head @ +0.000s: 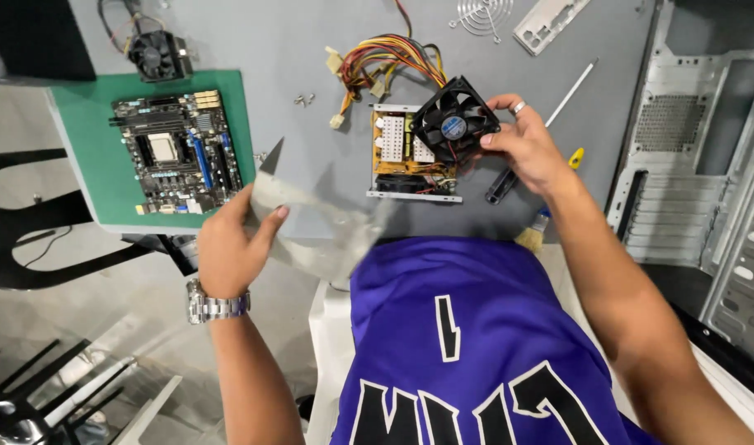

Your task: The person assembles a computer power supply unit by attaching a fan and a metal cover plate. They use a screwdriver to secure screws, align the fan, and fasten the cover plate to the power supply casing.

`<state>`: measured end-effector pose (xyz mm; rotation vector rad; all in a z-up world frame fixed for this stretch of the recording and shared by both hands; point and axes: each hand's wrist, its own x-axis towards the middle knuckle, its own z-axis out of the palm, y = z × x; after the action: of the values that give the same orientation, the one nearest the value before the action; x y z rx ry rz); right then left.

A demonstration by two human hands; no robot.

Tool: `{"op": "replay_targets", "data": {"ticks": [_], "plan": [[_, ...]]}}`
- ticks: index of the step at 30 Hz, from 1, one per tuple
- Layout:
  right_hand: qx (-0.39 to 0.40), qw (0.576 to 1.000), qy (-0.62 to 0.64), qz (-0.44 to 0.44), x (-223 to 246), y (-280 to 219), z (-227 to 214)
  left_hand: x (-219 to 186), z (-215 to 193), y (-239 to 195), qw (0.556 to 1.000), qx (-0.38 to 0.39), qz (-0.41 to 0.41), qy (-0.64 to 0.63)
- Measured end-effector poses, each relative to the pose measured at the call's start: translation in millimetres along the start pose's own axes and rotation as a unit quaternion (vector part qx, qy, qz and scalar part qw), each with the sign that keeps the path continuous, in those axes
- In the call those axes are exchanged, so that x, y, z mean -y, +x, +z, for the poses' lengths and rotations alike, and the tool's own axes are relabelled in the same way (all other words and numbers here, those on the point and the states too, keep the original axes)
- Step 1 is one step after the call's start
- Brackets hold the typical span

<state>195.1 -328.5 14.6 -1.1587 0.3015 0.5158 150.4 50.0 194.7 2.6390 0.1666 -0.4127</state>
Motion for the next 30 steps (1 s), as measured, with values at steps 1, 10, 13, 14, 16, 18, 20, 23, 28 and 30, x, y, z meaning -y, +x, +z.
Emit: {"op": "replay_targets", "data": {"ticks": [1,10,13,14,16,18,20,23,28,30], "plan": [[0.004,1.0,-0.001,-0.002,7,7,0,-10,-2,2,1.0,-0.004,-0.002,0.0],[0.172,0.944,-0.282,-0.001,80,43,18,-62,60,17,0.991,-0.064,0.088,0.084],[0.187,0.9,-0.393,0.035,90,51,27,-65,65,6,0.993,-0.06,0.07,0.067],[0.184,0.907,-0.377,0.029,87,56,24,-62,63,2,0.994,-0.048,0.065,0.07],[0.182,0.915,-0.359,0.02,85,65,21,-50,59,-2,0.995,-0.038,0.061,0.074],[0.103,0.976,-0.189,0.002,81,68,19,-29,58,-10,0.995,-0.007,0.017,0.101],[0.083,0.982,-0.166,-0.016,87,69,18,-17,55,-17,0.995,0.007,-0.005,0.102],[0.075,0.987,-0.141,-0.029,93,69,21,-4,55,-26,0.994,0.018,-0.033,0.105],[0.138,0.972,-0.187,-0.041,99,68,43,-6,59,-30,0.993,0.025,-0.068,0.096],[0.168,0.965,-0.198,-0.015,99,71,50,-10,58,-28,0.995,0.013,-0.064,0.08]]}}
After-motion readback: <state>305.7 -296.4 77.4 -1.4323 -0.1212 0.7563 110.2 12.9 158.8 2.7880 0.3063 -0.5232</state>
